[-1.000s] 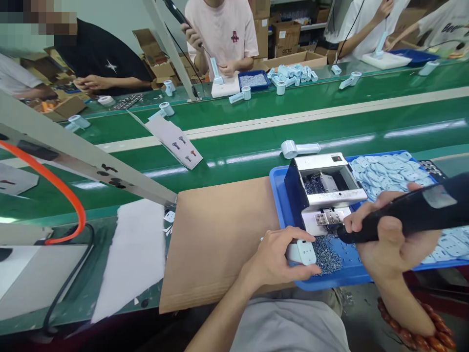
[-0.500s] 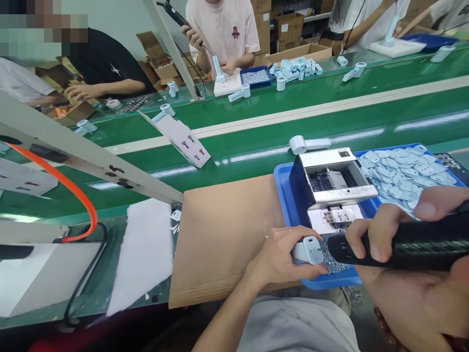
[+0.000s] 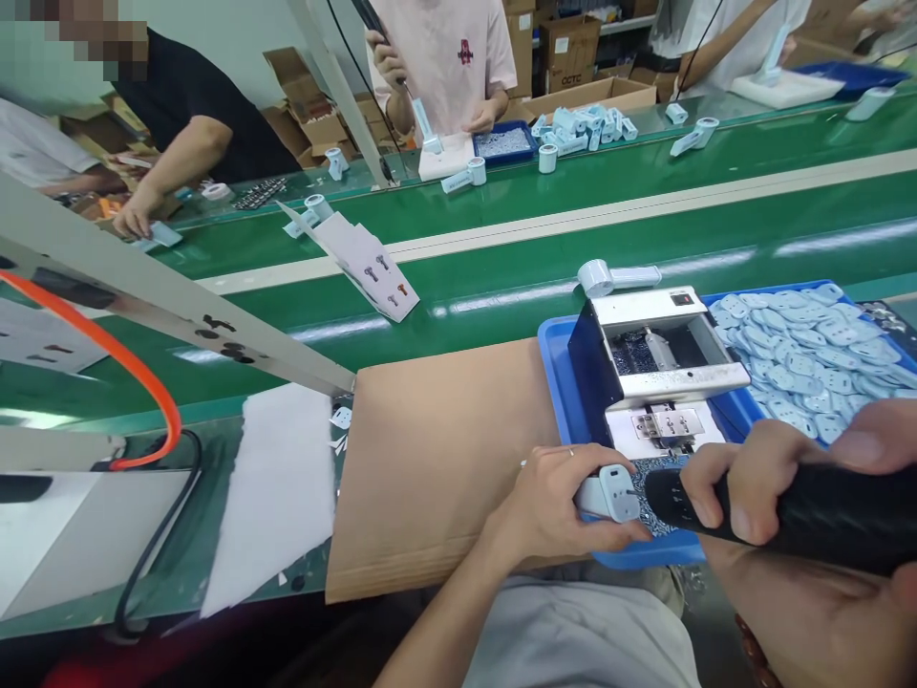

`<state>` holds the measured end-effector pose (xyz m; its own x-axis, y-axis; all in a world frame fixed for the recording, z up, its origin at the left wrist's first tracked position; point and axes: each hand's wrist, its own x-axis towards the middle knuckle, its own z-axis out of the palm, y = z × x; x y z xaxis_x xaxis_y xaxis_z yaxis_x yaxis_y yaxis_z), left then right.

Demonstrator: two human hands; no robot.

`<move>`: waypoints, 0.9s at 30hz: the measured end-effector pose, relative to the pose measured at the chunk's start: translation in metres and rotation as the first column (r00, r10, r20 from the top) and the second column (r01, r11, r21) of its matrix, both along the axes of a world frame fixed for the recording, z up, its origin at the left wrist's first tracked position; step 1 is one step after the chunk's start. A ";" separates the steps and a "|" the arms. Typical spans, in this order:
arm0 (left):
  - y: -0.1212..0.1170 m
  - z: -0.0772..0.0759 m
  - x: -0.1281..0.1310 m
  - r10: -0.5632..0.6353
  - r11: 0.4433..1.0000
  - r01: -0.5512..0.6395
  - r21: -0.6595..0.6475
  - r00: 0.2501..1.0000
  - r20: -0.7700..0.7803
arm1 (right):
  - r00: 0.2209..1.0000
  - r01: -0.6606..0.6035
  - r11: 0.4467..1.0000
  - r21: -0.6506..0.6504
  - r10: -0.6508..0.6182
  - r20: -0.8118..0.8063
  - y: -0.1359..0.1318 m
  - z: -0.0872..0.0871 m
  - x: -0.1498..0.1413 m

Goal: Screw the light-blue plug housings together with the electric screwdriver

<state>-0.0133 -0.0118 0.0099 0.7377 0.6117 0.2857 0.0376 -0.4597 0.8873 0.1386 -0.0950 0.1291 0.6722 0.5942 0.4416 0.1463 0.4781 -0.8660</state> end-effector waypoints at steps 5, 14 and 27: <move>0.001 0.002 -0.001 0.014 1.000 -0.014 0.012 1.000 0.016 | 0.967 0.042 0.999 0.016 -0.037 -0.251 0.001 0.000 -0.008; -0.001 0.009 0.000 0.007 1.000 -0.010 -0.021 0.991 -0.136 | 0.939 0.165 0.986 0.013 -0.153 -0.308 -0.022 -0.004 -0.010; 0.133 0.071 -0.028 0.417 0.884 -0.156 0.442 0.692 -0.589 | 0.981 0.037 0.999 0.005 -0.037 0.189 -0.067 -0.114 0.086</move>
<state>-0.0411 0.1212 0.0808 0.6166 0.7867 0.0286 0.7229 -0.5803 0.3751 0.2251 -0.1620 0.0156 0.5982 0.5696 0.5637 0.3249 0.4706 -0.8203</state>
